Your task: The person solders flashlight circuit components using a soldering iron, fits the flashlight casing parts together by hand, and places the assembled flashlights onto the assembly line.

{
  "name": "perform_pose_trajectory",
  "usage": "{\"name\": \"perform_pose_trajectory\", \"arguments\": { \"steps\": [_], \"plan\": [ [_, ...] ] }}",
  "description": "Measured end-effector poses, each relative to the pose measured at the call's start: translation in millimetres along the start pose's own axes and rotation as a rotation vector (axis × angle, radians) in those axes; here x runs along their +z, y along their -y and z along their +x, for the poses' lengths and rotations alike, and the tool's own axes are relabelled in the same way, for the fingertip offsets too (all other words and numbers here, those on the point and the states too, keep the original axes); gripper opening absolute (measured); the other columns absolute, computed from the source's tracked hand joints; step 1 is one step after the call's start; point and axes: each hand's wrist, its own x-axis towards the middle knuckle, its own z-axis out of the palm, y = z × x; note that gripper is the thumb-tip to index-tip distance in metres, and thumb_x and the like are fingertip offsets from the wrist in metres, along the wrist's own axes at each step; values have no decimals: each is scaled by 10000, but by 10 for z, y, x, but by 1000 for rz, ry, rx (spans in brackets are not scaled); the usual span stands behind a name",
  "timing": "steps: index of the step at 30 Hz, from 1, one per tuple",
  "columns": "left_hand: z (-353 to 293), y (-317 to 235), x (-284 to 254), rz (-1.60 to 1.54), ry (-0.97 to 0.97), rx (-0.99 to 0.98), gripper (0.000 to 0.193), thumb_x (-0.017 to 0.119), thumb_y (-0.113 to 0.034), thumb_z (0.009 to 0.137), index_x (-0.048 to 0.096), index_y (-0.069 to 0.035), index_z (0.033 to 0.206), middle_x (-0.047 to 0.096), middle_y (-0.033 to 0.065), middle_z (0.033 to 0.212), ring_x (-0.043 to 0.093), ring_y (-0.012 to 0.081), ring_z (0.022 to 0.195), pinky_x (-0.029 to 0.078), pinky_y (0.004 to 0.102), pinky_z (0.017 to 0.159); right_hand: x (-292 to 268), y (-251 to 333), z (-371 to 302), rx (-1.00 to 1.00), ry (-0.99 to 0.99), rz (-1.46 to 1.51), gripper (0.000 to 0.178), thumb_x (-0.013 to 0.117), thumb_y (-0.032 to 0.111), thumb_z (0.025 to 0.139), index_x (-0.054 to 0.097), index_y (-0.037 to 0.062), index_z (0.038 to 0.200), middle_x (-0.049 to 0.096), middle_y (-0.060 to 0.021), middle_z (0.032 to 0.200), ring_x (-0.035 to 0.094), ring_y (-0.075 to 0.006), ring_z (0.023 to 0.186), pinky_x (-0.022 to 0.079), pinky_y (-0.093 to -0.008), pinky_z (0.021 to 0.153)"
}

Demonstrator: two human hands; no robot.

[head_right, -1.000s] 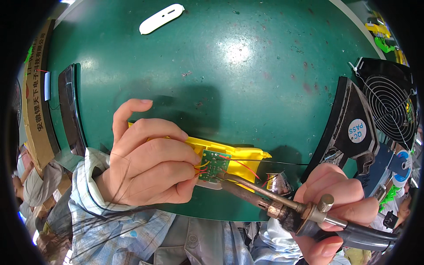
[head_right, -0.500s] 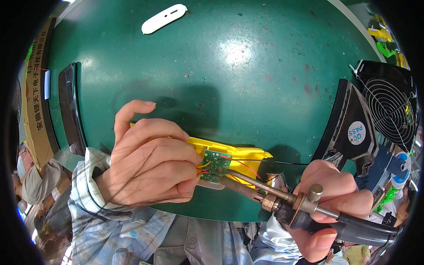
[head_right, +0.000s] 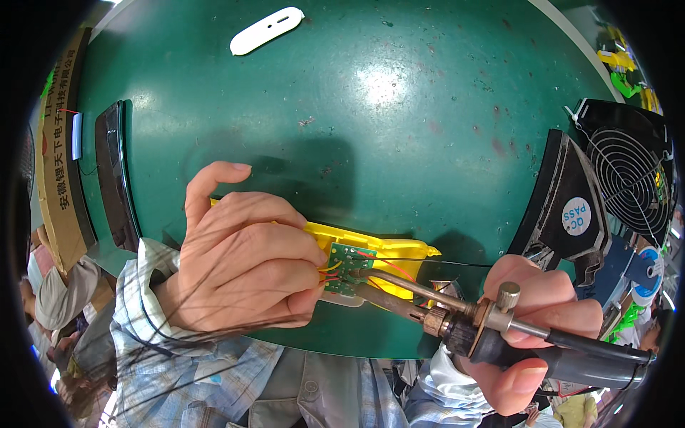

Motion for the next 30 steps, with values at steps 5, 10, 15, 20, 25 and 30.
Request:
{"name": "perform_pose_trajectory", "arguments": {
  "steps": [5,10,15,20,25,30],
  "plan": [
    [29,-19,-71,3,93,8,149,661,-115,520,558,-159,618,562,-59,721,547,135,732,287,405,853,90,-69,34,-151,-129,-115,312,519,278,710,318,53,628,326,-24,663,287,-105,483,232,-224,369],
    [7,1,-21,10,41,27,125,640,-103,524,559,-155,604,566,-58,728,546,141,723,300,407,843,81,-58,48,-179,-132,-199,381,539,282,729,292,26,589,327,-64,663,308,-128,430,256,-226,286],
    [7,-16,-32,27,53,19,109,614,-81,529,557,-144,596,565,-52,721,544,147,712,312,408,831,94,-88,59,-189,-146,-261,384,526,294,722,293,23,583,327,-69,616,301,-126,394,269,-224,277],
    [35,3,-53,-40,54,8,122,617,-78,521,543,-139,597,558,-53,703,543,140,703,314,409,825,62,-75,40,-200,-151,-239,382,527,288,722,291,24,580,321,-65,629,294,-119,402,248,-226,274],
    [-1,3,-16,14,2,35,139,622,-81,521,535,-142,610,560,-53,697,547,146,690,311,417,828,5,-11,-8,-141,-122,-150,368,544,284,736,310,25,619,331,-51,641,296,-110,422,225,-222,311],
    [18,-21,18,14,-12,41,142,619,-74,523,518,-140,598,558,-54,689,549,145,677,313,417,829,-16,59,10,-40,12,-50,364,557,338,759,341,47,721,366,-54,650,310,-110,432,270,-247,376]
  ]
}}
